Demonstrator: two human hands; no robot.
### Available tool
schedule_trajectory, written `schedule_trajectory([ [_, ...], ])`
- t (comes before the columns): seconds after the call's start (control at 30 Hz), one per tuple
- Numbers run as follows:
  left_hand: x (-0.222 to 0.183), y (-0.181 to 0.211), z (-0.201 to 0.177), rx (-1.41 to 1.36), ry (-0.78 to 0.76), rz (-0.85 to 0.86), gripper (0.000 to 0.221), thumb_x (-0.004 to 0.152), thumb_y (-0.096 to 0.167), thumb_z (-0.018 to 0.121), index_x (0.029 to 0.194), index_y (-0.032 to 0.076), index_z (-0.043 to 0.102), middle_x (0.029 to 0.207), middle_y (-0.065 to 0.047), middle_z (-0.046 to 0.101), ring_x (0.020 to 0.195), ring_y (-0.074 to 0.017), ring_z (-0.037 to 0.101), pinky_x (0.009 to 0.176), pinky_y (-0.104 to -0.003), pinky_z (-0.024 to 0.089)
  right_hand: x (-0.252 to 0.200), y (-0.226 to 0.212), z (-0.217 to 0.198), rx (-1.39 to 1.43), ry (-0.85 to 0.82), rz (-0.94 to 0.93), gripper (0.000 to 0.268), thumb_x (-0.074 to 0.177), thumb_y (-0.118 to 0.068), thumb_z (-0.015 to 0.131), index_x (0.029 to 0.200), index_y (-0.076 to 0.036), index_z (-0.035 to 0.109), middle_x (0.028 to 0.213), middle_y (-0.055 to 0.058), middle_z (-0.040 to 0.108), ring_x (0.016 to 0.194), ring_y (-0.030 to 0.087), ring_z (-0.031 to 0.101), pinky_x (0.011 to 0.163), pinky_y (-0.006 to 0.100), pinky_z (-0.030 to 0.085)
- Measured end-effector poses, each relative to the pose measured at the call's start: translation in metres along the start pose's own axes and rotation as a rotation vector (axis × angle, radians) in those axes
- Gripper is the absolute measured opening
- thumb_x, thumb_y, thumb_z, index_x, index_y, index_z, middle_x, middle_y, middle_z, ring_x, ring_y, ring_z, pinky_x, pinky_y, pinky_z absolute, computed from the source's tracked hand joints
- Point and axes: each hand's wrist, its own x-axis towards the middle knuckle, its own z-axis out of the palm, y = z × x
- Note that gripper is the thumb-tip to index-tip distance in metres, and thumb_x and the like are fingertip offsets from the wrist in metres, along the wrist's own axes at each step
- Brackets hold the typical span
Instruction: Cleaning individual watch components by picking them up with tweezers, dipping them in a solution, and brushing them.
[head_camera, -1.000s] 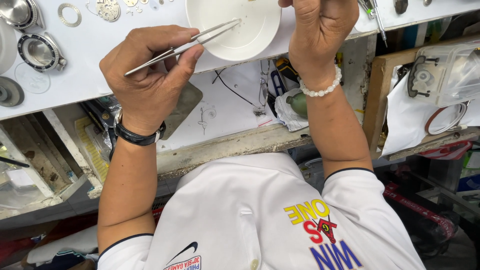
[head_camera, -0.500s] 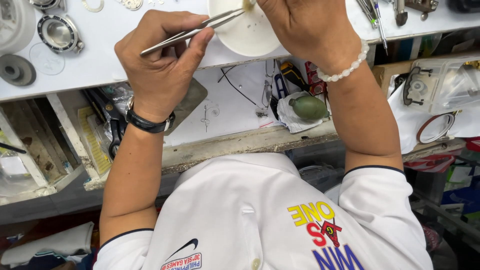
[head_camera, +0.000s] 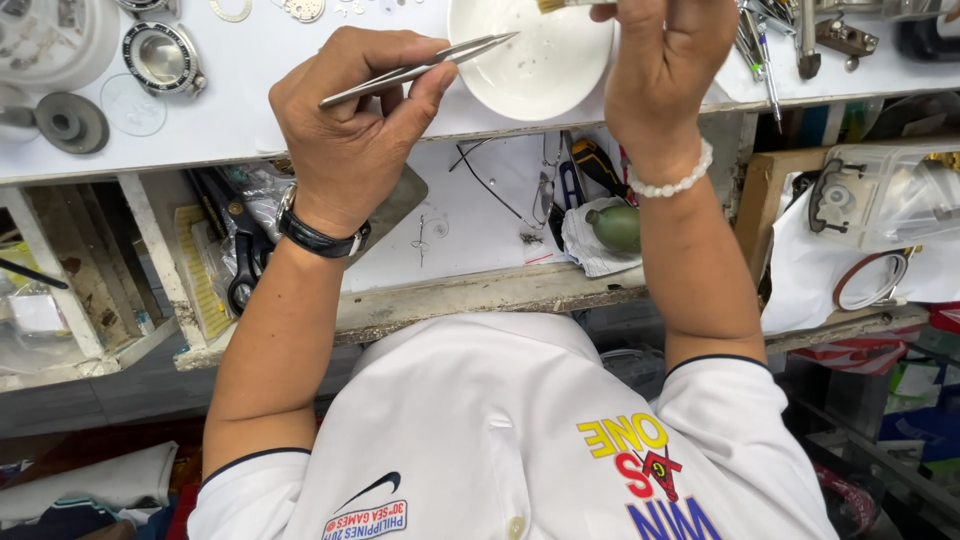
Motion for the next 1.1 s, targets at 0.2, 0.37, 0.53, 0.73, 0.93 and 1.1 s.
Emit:
schedule_trajectory([
  [0.2,0.0,0.004,-0.008,-0.124,0.036,-0.07,0.014,0.103,-0.002,0.08,0.113,-0.003,0.071,0.104,-0.016,0.072,0.064,-0.0156,0.058,0.055,-0.026,0.046,-0.027,0.009,0.005,-0.037,0.241,0.157,0.022,0.116,-0.026,0.053,0.127,-0.011,0.065,0.126,0.004,0.068,0.084,0.027,0.069,0.065,0.04,0.071],
  [0.37,-0.001,0.005,-0.022,-0.061,-0.055,-0.098,0.016,0.104,-0.001,0.083,0.114,-0.004,0.071,0.107,-0.018,0.072,0.075,-0.0191,0.061,0.062,-0.028,0.048,-0.026,0.007,0.007,-0.073,0.236,0.126,0.024,0.115,-0.029,0.052,0.122,-0.011,0.066,0.122,0.004,0.069,0.079,0.027,0.069,0.065,0.039,0.071],
  [0.53,0.002,0.009,-0.023,0.034,-0.095,-0.055,0.016,0.104,0.0,0.086,0.112,-0.005,0.074,0.101,-0.016,0.072,0.072,-0.02,0.062,0.063,-0.029,0.051,-0.029,0.01,0.005,-0.052,0.214,0.12,0.022,0.116,-0.026,0.052,0.125,-0.012,0.066,0.128,0.002,0.07,0.076,0.03,0.071,0.066,0.041,0.071],
  [0.73,0.003,0.01,-0.019,0.027,-0.101,-0.066,0.016,0.103,-0.004,0.087,0.111,-0.005,0.074,0.101,-0.016,0.073,0.071,-0.019,0.061,0.062,-0.029,0.05,-0.032,0.01,0.004,-0.023,0.211,0.144,0.022,0.117,-0.025,0.053,0.132,-0.015,0.066,0.134,-0.001,0.067,0.091,0.028,0.071,0.07,0.042,0.073],
  [0.93,0.003,0.01,-0.018,0.048,-0.101,-0.047,0.014,0.103,-0.002,0.086,0.11,-0.005,0.074,0.101,-0.016,0.074,0.07,-0.0189,0.061,0.061,-0.029,0.049,-0.031,0.009,0.005,-0.008,0.212,0.158,0.021,0.117,-0.025,0.053,0.131,-0.015,0.065,0.13,0.0,0.068,0.091,0.027,0.07,0.071,0.041,0.072],
  [1.1,0.003,0.011,-0.017,0.054,-0.098,-0.055,0.013,0.103,-0.002,0.085,0.108,-0.006,0.074,0.103,-0.017,0.075,0.076,-0.0206,0.066,0.062,-0.029,0.052,-0.03,0.008,0.005,-0.009,0.212,0.158,0.021,0.117,-0.025,0.052,0.13,-0.014,0.065,0.13,0.0,0.068,0.088,0.028,0.071,0.071,0.041,0.071],
])
